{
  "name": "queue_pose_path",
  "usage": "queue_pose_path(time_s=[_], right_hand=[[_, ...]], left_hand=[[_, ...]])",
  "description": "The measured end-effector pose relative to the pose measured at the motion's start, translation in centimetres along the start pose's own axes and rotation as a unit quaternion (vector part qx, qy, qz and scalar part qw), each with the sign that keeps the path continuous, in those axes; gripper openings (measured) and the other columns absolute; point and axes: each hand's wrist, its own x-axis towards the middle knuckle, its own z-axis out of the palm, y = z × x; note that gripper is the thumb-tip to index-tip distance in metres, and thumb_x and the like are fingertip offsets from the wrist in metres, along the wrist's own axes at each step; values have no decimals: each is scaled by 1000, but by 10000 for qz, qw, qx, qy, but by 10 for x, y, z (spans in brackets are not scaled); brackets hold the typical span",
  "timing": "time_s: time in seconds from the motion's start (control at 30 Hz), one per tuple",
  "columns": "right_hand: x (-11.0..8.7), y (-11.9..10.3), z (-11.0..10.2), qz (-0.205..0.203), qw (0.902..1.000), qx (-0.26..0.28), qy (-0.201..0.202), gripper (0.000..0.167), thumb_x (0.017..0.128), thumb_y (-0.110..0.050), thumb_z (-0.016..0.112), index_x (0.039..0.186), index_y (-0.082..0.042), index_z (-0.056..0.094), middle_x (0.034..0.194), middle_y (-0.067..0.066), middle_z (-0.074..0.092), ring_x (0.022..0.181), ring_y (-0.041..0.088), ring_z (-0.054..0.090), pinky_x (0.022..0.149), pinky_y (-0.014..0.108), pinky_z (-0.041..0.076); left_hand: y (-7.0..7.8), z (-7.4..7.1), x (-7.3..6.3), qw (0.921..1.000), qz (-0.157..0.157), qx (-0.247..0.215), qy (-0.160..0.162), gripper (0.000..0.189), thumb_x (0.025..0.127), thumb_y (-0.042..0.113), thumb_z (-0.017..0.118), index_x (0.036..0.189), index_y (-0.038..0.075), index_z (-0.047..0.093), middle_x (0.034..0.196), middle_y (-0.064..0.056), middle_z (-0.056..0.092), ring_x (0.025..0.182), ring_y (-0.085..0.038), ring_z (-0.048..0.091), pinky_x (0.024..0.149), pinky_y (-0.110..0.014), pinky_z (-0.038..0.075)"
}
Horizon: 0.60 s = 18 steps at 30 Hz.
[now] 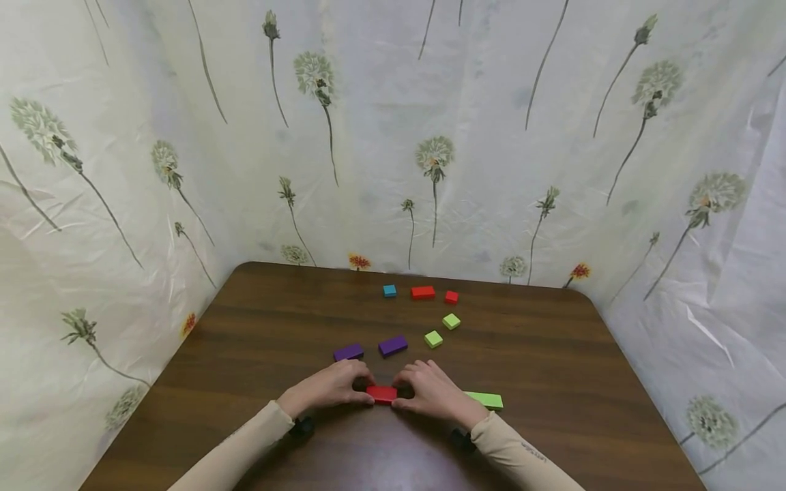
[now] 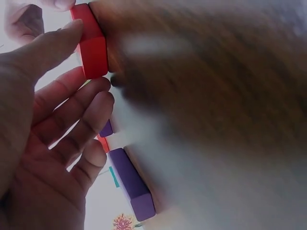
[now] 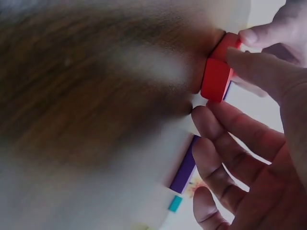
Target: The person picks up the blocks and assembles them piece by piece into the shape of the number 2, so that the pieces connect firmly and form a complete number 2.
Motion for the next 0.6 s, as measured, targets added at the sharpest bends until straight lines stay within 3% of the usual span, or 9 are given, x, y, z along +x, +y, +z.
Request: queue_pose_path(time_s=[0.33,0.6], right_hand=[[-5,1,-1,12,10000,22,15,30,81,-47,73,99,-23,70,96,-10,66,92,11,56,79,31,39],[-10,6,-3,19,10000,15,65,29,79,-46,75,97,-23,71,92,-11,66,88,10,55,76,30,38]], left_hand=[[4,4,4,9997,15,-257,50,31,84,40,73,103,15,70,97,6,64,84,-5,56,74,-18,46],[9,6,10,9993,219,-297,58,26,86,35,73,99,14,69,92,4,63,79,-7,53,69,-16,43]])
